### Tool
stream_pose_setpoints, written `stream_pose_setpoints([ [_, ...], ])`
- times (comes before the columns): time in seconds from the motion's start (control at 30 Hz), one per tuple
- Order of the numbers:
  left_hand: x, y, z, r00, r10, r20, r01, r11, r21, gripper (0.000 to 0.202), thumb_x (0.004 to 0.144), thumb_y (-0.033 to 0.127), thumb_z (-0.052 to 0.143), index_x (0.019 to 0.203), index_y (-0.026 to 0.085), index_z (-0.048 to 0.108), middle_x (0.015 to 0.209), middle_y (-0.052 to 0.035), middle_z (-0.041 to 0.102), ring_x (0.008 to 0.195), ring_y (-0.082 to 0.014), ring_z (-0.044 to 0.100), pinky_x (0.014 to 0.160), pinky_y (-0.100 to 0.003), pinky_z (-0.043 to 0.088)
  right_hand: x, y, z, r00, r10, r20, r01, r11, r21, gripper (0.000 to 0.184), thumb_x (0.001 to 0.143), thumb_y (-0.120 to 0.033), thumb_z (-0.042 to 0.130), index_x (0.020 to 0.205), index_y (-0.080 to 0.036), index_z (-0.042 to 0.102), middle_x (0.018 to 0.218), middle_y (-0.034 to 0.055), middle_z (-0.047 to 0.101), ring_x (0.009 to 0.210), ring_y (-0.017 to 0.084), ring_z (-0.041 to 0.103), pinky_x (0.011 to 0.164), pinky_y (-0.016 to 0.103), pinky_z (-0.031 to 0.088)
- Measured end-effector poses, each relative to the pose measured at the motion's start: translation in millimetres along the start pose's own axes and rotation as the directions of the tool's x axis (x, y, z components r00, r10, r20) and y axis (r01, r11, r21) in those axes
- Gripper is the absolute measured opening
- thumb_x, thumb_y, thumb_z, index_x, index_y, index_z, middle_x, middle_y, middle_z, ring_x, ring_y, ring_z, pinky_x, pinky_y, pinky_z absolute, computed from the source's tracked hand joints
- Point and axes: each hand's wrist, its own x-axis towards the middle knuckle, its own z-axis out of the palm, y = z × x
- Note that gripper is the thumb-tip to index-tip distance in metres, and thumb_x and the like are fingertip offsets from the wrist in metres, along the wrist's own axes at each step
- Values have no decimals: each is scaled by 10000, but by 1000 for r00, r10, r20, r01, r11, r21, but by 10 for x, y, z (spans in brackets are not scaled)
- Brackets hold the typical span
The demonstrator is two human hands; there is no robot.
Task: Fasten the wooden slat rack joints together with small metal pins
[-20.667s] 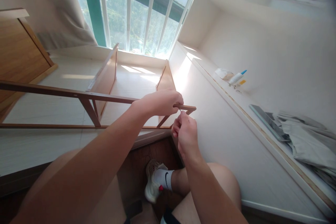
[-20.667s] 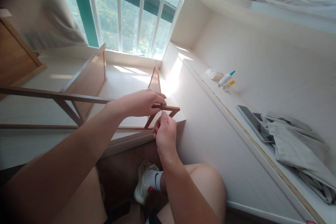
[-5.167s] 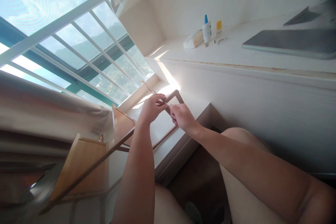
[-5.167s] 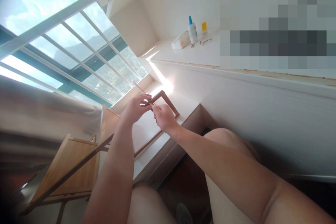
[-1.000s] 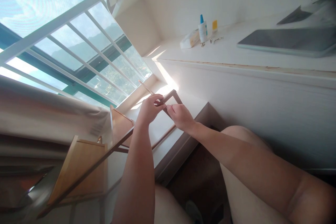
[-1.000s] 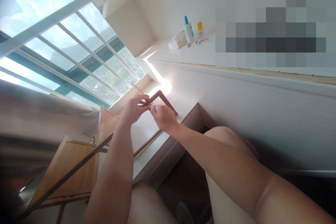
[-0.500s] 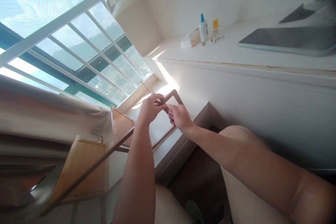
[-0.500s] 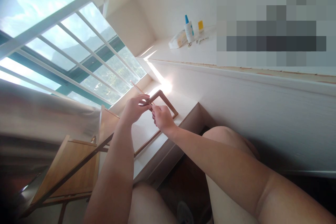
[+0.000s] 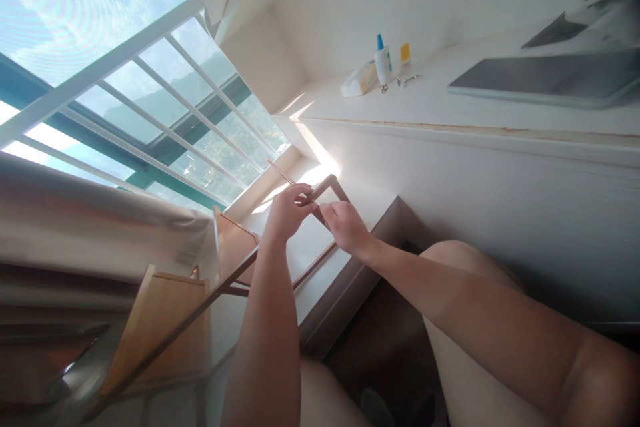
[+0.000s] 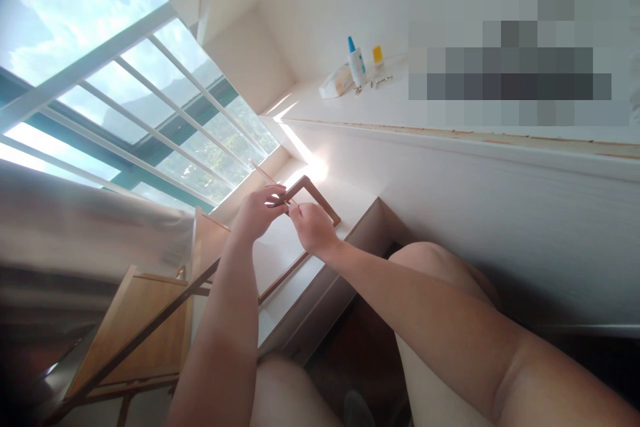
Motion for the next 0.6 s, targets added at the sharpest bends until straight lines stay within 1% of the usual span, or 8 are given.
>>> stream_pose_setpoints([
  [0.2,1,-17,8,1000,-9,1,9,1000,-23,301,722,229,665,1021,193,665,1175,-46,652,861,-178,663,794,-330,573,12,-20,-58,1000,-12,21,17,971,-240,501,958,-439,304,550,-186,448,552,10,496,581,122,454,591,265,286],
  [0.33,-1,-34,14,1000,-3,-3,3,1000,-31,294,733,243,666,1023,196,667,1188,-43,646,867,-178,664,801,-332,572,30,22,-79,997,-67,43,78,929,-362,532,979,-438,257,596,-181,523,587,27,549,603,133,479,595,279,269],
  [0.43,-2,-18,10,1000,-6,-9,6,1000,-31,293,736,245,667,1024,196,672,1184,-39,651,868,-177,664,797,-326,572,46,43,-109,992,-106,66,125,888,-442,547,993,-434,228,660,-182,581,646,43,610,640,146,517,589,286,258],
  [0.6,-6,37,-6,1000,-20,-4,20,1000,-15,260,724,228,672,983,199,688,1169,-26,662,836,-170,668,780,-317,572,46,-15,-167,985,-103,140,165,799,-579,566,1005,-420,201,751,-177,644,742,68,678,689,171,583,602,289,280],
])
